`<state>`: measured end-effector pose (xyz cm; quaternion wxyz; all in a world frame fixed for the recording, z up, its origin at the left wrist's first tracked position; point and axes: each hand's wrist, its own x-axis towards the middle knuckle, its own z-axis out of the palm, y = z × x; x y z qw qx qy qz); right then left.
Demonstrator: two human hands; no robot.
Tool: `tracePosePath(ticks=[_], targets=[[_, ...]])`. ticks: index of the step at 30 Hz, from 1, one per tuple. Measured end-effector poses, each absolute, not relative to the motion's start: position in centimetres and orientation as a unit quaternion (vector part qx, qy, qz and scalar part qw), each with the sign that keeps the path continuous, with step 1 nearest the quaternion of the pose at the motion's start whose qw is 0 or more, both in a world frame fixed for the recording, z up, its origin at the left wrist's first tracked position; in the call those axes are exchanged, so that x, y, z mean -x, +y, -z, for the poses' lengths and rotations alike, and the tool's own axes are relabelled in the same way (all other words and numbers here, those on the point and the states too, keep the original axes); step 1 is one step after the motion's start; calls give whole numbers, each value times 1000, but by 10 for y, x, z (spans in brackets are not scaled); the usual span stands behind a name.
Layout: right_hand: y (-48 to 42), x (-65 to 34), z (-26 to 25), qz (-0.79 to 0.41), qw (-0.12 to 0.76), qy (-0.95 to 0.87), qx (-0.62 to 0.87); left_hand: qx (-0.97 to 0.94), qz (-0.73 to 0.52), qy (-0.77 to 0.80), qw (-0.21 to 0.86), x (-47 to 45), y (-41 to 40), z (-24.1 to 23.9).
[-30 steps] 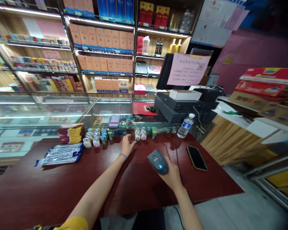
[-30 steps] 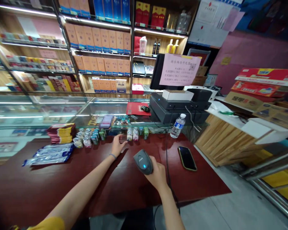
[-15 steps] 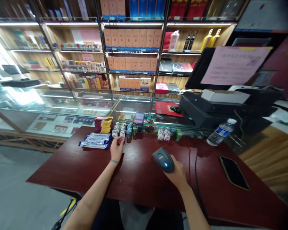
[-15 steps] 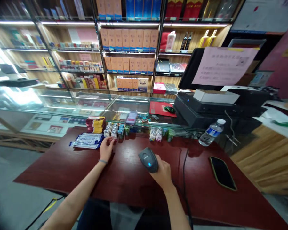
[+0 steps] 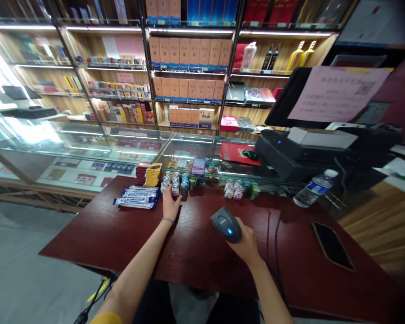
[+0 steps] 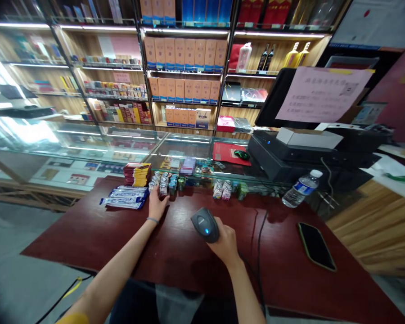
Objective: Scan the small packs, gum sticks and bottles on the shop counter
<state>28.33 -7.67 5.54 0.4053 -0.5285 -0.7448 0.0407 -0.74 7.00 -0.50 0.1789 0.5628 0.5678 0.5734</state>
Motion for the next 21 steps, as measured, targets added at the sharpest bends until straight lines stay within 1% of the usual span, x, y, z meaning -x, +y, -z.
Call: tracePosePath(ticks=[6, 11, 14, 18, 21], targets=[[-78, -285, -53, -63, 404, -739, 534, -574, -573, 565, 152, -1, 75, 4], [-78, -283, -52, -67, 404, -745, 526, -602, -527, 596, 70, -1, 81, 11], [-78, -282, -50, -65, 404, -750, 520, -603, -515, 609, 39, -2, 84, 14], [-79, -282, -52, -59, 406, -750, 519, -598, -531, 599, 36, -2, 83, 15], [-82, -283, -55, -57, 405, -751, 519, -583, -572, 573, 66, -3, 77, 13]])
